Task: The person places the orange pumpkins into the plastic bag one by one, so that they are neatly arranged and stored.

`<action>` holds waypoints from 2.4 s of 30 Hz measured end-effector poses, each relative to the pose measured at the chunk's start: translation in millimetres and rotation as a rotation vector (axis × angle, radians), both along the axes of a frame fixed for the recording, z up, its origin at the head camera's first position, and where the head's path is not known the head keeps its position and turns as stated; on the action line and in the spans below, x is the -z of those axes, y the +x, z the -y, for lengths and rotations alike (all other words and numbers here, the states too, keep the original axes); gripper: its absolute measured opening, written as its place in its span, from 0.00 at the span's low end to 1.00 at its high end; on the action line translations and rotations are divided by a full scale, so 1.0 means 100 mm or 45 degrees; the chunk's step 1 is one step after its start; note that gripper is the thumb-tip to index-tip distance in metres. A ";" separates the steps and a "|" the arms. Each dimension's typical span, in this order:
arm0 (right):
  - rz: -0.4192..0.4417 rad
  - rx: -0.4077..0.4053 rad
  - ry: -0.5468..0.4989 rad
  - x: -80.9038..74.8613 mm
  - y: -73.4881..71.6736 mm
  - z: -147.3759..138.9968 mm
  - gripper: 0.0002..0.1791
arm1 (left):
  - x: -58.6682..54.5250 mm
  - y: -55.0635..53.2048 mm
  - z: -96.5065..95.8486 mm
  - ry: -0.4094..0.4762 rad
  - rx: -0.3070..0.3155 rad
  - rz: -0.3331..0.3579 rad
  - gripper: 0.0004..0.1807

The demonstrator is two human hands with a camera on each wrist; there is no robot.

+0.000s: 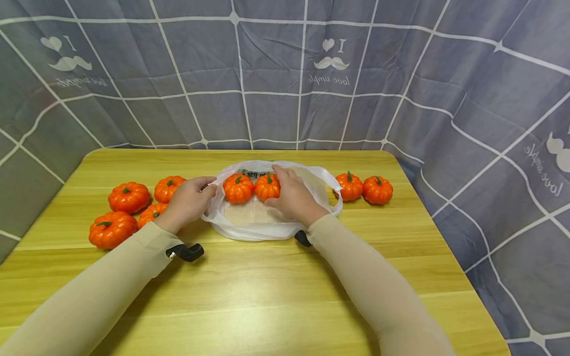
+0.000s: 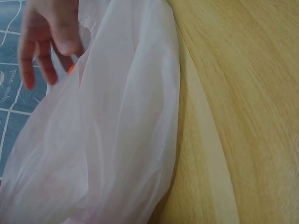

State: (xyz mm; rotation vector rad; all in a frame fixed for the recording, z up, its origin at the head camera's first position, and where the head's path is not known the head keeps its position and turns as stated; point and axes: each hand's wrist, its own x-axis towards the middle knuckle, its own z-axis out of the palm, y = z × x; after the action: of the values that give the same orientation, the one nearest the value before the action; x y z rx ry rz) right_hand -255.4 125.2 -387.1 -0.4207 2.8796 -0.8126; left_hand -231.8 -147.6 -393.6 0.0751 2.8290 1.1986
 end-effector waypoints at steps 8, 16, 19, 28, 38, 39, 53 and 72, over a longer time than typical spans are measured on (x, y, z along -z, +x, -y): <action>-0.211 0.013 -0.189 -0.47 0.23 -0.21 0.48 | 0.01 0.00 0.01 0.004 0.003 0.003 0.29; -0.508 0.128 -0.382 -0.68 0.19 -0.67 0.37 | -0.01 0.01 0.02 0.000 0.001 0.016 0.30; -0.494 0.187 -0.328 -0.67 0.13 -0.87 0.37 | -0.01 0.01 0.01 0.004 0.004 0.018 0.30; -0.273 0.371 -0.187 -0.48 -0.08 -1.36 0.42 | -0.01 0.01 0.01 -0.008 0.011 0.009 0.29; -0.082 0.376 -0.103 -0.17 -0.22 -1.57 0.49 | -0.01 0.01 0.03 -0.001 0.002 0.012 0.29; -0.066 0.372 -0.091 -0.14 -0.22 -1.57 0.50 | -0.01 0.01 0.03 0.001 0.001 0.013 0.29; 0.024 0.371 -0.004 0.12 -0.27 -1.60 0.52 | -0.01 0.01 0.03 -0.015 0.001 0.028 0.29; 0.136 0.285 0.060 0.22 -0.23 -1.63 0.56 | -0.03 0.01 0.02 -0.026 0.008 0.019 0.29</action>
State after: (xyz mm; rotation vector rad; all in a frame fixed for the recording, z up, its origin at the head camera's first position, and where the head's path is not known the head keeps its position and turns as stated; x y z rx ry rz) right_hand -278.6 288.6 -408.7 -0.0475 2.8722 -0.7706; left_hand -230.8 -149.8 -391.0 0.0740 2.8259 1.1635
